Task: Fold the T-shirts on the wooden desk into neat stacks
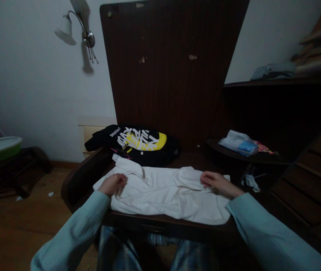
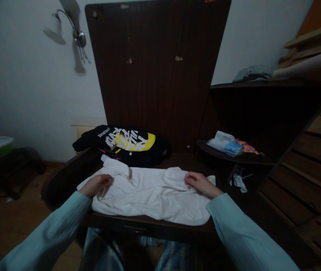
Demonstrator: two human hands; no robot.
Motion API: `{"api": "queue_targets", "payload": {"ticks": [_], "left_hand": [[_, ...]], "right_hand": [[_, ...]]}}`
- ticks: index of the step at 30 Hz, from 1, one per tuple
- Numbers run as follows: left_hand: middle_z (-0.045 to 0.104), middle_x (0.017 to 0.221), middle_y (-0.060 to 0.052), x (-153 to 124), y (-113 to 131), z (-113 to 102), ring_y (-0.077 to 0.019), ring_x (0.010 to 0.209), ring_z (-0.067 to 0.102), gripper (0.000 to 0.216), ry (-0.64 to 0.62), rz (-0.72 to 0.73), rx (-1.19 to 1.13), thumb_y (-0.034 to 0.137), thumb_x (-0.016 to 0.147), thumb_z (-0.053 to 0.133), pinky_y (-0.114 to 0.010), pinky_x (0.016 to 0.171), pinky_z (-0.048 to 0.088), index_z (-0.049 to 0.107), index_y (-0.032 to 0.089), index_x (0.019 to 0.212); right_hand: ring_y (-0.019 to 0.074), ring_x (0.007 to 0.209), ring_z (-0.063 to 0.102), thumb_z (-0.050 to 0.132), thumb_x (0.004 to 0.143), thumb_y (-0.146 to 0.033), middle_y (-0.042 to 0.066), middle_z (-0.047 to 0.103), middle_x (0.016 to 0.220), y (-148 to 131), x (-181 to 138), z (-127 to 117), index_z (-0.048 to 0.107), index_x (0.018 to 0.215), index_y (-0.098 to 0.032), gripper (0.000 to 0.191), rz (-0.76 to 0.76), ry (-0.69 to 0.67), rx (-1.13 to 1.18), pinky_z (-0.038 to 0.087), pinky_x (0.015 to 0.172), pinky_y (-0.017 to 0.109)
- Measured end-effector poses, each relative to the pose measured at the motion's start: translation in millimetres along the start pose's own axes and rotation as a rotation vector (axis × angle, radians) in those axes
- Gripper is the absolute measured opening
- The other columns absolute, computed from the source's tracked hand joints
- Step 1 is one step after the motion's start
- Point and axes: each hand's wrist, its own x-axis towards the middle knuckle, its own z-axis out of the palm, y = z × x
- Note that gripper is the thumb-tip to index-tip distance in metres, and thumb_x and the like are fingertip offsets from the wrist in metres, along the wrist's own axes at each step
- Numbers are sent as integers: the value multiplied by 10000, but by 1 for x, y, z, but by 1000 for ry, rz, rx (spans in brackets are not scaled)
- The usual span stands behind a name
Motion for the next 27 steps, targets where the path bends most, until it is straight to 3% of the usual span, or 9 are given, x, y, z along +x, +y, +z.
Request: {"api": "queue_targets", "payload": {"ticks": [2,3,6,8,10,14,19,24,27], "left_hand": [[623,754,-73,2,-4,5,-206,694,582,140,-9,39,151,267,677,590,-267,612,424,673,199,767],[615,816,-87,3,-5,6,-208,740,584,178,-33,43,228,266,726,542,-273,654,431,669,186,821],[574,899,-108,4,-5,6,-197,776,588,299,-110,-10,422,240,836,382,-287,724,434,631,152,977],[547,901,-102,4,-6,6,-186,742,591,331,-136,-62,523,246,861,339,-288,708,442,591,162,1058],[522,909,-95,3,-9,8,-172,717,589,342,-139,-80,587,258,872,321,-278,680,449,540,183,1124],[495,961,-95,-3,-21,11,-151,709,580,341,-149,-18,565,229,867,322,-265,673,450,470,184,1171],[525,926,-102,-8,-26,9,-173,738,579,261,-119,22,477,246,862,328,-264,649,434,542,148,976],[557,894,-72,-11,-17,-6,-160,719,575,214,-77,37,438,239,840,340,-248,611,407,543,170,837],[561,889,-48,-13,-14,-24,-153,721,574,229,1,22,408,255,827,319,-240,609,402,537,184,826]], "right_hand": [[130,523,524,529,679,-355,12,569,550,8,0,10,578,602,-160,215,22,-201,-181,407,517,247],[144,554,546,497,696,-331,24,589,573,14,0,12,593,616,-157,214,24,-229,-274,426,548,259],[203,841,595,444,719,-253,74,655,869,28,0,11,640,859,-163,257,-36,-110,-550,451,761,315],[228,1069,512,460,716,-233,100,555,1161,34,-1,7,565,1095,-166,400,-54,8,-704,391,905,334],[247,1141,461,467,722,-233,131,430,1296,38,-3,2,457,1227,-148,512,17,81,-819,362,946,346],[239,1068,521,424,760,-243,153,491,1224,49,-6,-8,467,1178,-133,434,33,92,-892,398,904,336],[198,795,615,362,795,-230,84,624,918,62,-7,-14,501,1038,-180,284,-14,162,-887,460,718,301],[192,823,607,355,808,-279,53,624,919,54,-9,-25,573,856,-217,232,-132,202,-921,456,713,292],[190,814,606,350,804,-349,46,624,901,40,-16,-43,586,820,-224,268,-196,308,-874,465,702,299]]}}
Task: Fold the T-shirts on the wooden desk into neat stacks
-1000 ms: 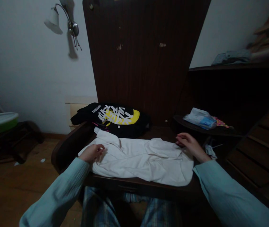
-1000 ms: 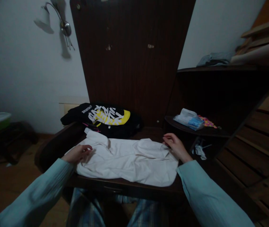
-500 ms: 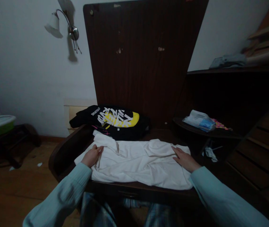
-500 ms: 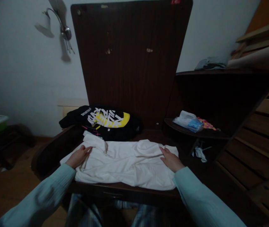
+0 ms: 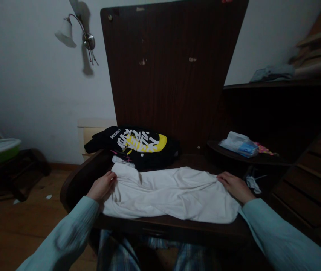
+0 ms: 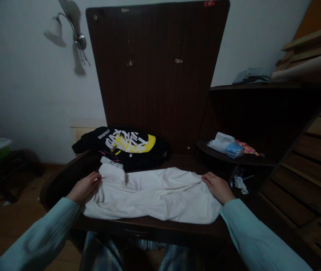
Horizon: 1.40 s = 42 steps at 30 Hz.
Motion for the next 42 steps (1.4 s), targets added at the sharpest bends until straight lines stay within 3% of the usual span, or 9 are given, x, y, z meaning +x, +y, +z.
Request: {"api": "queue_targets", "payload": {"ticks": [5,10,16,20,25,29,33,39,42], "left_hand": [[572,861,-21,-1,-15,-40,-168,766,559,264,176,-11,-66,349,808,318,-242,634,407,531,195,833],[572,829,-40,4,-23,-75,-171,724,540,255,333,-102,-83,373,775,382,-252,621,404,524,170,833],[548,866,-76,19,-10,-71,-186,765,538,246,481,-175,-41,316,794,338,-273,653,412,513,157,864],[545,838,-87,23,-10,-39,-188,731,542,223,216,-55,-39,246,764,342,-300,668,436,542,152,796],[557,1062,-111,0,-28,-7,-223,972,515,213,-83,148,-138,322,730,441,-338,851,420,589,169,735],[478,1244,-117,-26,-36,0,-244,1142,431,470,-324,157,-193,457,660,563,-333,945,363,556,182,1041],[390,1320,-158,-36,-33,-1,-291,1213,349,810,-336,145,-115,480,548,668,-375,988,309,407,155,1243],[567,1041,-114,-39,1,2,-237,1010,512,271,-199,77,30,253,714,504,-342,883,398,559,167,965],[586,950,-101,-47,19,-4,-228,912,551,212,-204,38,32,214,710,467,-333,810,425,527,165,907]], "right_hand": [[220,741,613,403,745,-470,59,647,820,10,0,-46,589,858,-212,337,81,196,72,476,654,333],[227,720,603,399,731,-570,63,649,772,3,5,-85,598,731,-229,395,-1,290,132,469,676,337],[232,785,576,358,774,-442,91,607,810,-9,21,-76,565,759,-186,330,-15,470,39,455,724,367],[244,869,560,401,715,-372,110,595,897,2,22,-32,554,661,-198,239,-72,211,47,446,786,401],[285,1151,413,494,649,-397,120,482,1211,18,-2,11,528,606,-198,207,-68,-77,108,339,951,441],[280,1127,456,615,545,-470,112,481,1221,23,-21,18,536,738,-212,331,38,-297,204,377,936,410],[289,1079,503,614,540,-490,125,521,1180,25,-30,21,509,1093,-202,632,101,-215,150,416,903,404],[247,925,593,421,724,-432,103,608,1022,7,-31,32,549,1099,-213,452,91,-43,56,478,793,366],[247,873,612,435,699,-358,83,632,989,-8,-28,26,619,968,-222,354,113,-15,33,487,762,364]]}}
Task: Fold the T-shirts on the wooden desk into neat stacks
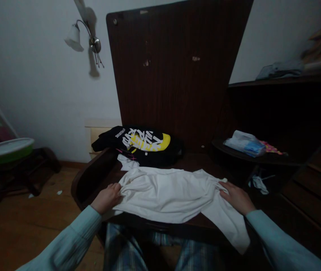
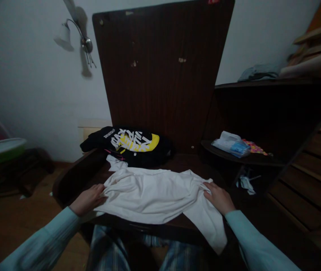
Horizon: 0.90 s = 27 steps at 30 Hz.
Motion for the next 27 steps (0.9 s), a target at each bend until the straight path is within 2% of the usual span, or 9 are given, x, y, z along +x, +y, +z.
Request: {"api": "queue_targets", "payload": {"ticks": [5,9,13,15,18,20,21,24,27], "left_hand": [[615,840,-21,-23,-12,-44,-171,765,577,266,-253,121,-369,320,643,559,-239,669,450,503,177,860],[624,810,-10,-30,-52,-91,-176,770,561,330,-127,28,-443,400,597,583,-243,680,450,512,171,824],[614,764,0,0,-88,-134,-164,748,532,412,12,-83,-376,469,592,555,-240,674,437,510,145,843],[597,796,-18,28,-94,-157,-157,784,511,405,209,-171,-259,454,679,497,-257,719,424,498,98,873],[478,1159,-165,70,-84,-183,-264,1081,401,377,781,-441,4,259,818,386,-415,893,324,401,-15,1076],[237,1334,-275,92,-70,-183,-365,1221,215,519,934,-489,93,209,834,390,-521,952,201,213,-74,1232],[161,1353,-309,101,-63,-177,-398,1241,157,592,906,-463,116,218,831,411,-549,959,160,143,-88,1262],[220,1347,-289,117,-47,-138,-393,1245,188,603,711,-360,177,238,804,453,-524,969,192,203,-38,1279],[303,1321,-257,125,-42,-85,-361,1219,282,577,523,-326,194,250,768,486,-452,948,285,301,20,1263]], "right_hand": [[279,831,619,495,637,-399,60,676,847,-12,2,-45,655,800,-222,289,12,-3,294,491,765,384],[307,813,616,572,582,-416,93,678,830,-18,7,-89,665,746,-200,287,49,-96,452,501,724,375],[259,753,611,529,596,-388,69,665,779,-49,44,-113,647,753,-181,286,-25,-142,474,498,683,354],[240,754,601,523,608,-369,53,654,767,-77,82,-117,640,761,-168,279,-59,-73,446,485,722,371],[229,928,554,554,653,-351,52,635,942,-124,148,-110,611,917,-151,336,-77,294,592,426,852,395],[198,981,537,542,710,-362,44,590,1082,-150,181,-95,519,1103,-173,436,-177,242,808,417,871,386],[190,990,537,521,738,-377,44,582,1104,-159,192,-85,498,1128,-181,437,-196,145,877,413,878,389],[204,1040,517,573,719,-384,62,581,1117,-168,195,-47,555,1048,-168,394,-164,-53,874,363,939,405],[237,1022,532,684,619,-348,66,612,1062,-155,173,-9,622,922,-181,352,-133,-274,745,361,944,404]]}}
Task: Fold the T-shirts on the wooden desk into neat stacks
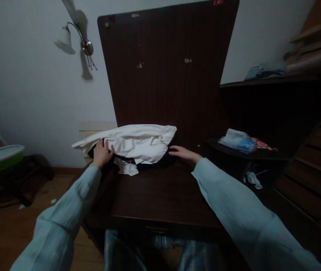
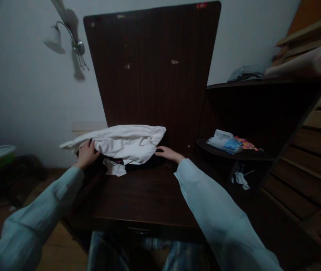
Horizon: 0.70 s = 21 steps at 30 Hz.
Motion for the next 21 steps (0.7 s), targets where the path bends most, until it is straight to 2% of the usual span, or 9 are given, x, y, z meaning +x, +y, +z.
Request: {"api": "queue_targets", "payload": {"ticks": [2,5,8,11,13,16,19,21], "left_hand": [[363,1287,-233,-13,3,26,-341,1204,319,547,-71,65,12,238,758,478,-444,930,313,334,62,1256],[398,1270,-209,-28,6,51,-322,1193,342,501,-68,96,-12,216,738,476,-457,928,317,383,108,1219],[414,1255,-187,-44,10,63,-308,1181,360,458,-18,91,-91,196,729,466,-430,927,335,412,122,1179],[491,1154,-143,-68,25,72,-254,1105,443,374,39,145,-248,149,753,396,-365,902,376,436,142,1125],[541,1038,-108,-86,42,75,-216,1001,509,321,42,205,-362,113,756,360,-328,857,406,463,162,1056],[552,907,-89,-106,79,74,-198,883,533,232,13,276,-434,112,769,345,-310,780,432,490,166,942],[544,842,-77,-119,118,68,-196,831,523,195,-112,444,-404,101,773,340,-307,735,431,503,176,850],[540,822,-76,-125,140,64,-199,823,514,191,-203,566,-363,86,767,345,-309,727,426,509,179,798]], "right_hand": [[247,998,547,712,584,-338,63,630,1017,23,-15,9,643,862,-195,320,83,-43,-60,375,931,399],[234,955,570,701,582,-347,47,650,952,52,-36,14,649,814,-195,282,116,-19,-44,396,910,389],[214,897,594,657,598,-378,44,660,892,74,-57,16,639,793,-186,274,114,134,143,430,865,375],[197,853,616,596,622,-399,53,664,866,96,-78,18,609,800,-188,275,149,363,479,472,795,346],[190,811,628,570,614,-383,56,666,827,108,-88,17,580,785,-197,253,186,511,652,490,749,330],[187,740,631,547,585,-350,55,661,760,120,-96,11,537,761,-206,228,216,692,727,501,683,317],[165,626,611,516,600,-364,62,652,747,121,-99,3,500,784,-195,250,249,854,644,490,595,294],[149,561,585,468,658,-402,75,649,776,115,-102,3,492,851,-179,296,244,935,492,474,555,290]]}}
